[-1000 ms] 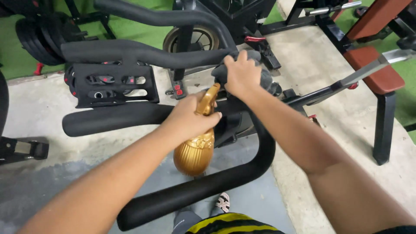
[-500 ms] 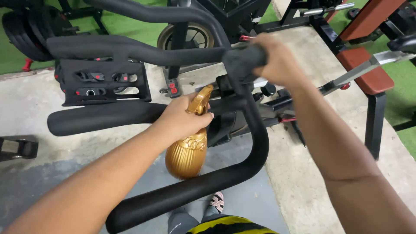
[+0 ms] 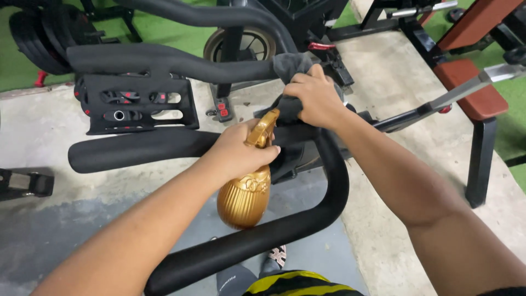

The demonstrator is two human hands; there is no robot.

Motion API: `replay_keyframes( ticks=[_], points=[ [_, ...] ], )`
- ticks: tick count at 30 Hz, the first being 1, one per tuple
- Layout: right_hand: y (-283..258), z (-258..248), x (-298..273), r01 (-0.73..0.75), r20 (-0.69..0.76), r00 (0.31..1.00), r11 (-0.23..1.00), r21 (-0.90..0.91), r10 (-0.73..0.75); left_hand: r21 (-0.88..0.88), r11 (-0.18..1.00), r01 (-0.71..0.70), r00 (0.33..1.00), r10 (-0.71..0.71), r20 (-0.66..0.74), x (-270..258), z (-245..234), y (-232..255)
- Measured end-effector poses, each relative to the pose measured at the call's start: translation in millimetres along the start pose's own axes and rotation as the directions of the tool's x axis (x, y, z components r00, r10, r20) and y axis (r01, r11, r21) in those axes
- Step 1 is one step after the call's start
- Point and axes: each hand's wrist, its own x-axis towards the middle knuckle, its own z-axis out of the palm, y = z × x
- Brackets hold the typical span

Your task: The recorder is cleaning a stationary bike using a spray bottle and a cloth.

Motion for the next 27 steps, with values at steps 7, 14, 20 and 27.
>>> replay_keyframes(
  ticks=[7, 14, 20, 27],
  points=[
    [31.2, -33.0, -31.9, 0.049, -0.140, 0.990, 0.945, 0.323, -0.003, -0.103, 0.995, 0.010, 0.998, -0.004, 0.056, -7.3, -6.0, -2.2],
    [-37.4, -65.5, -64.7, 0.031, 0.123, 0.988, 0.892, 0.451, -0.096, -0.179, 0.957, -0.230, 0.973, 0.228, -0.031, -11.0, -6.0, -10.2],
    [-93.8, -10.4, -52.0, 0.193, -0.045, 0.981, 0.916, 0.353, -0.190, -0.229, 0.956, -0.185, 0.983, 0.176, -0.058, -27.0, -25.1, -6.4],
    [-86.8, -15.4, -42.7, 0.334, -0.086, 0.941, 0.852, 0.403, -0.328, -0.121, 0.979, -0.166, 0.983, 0.155, -0.097, -43.5, -28.7, -5.6]
  ],
)
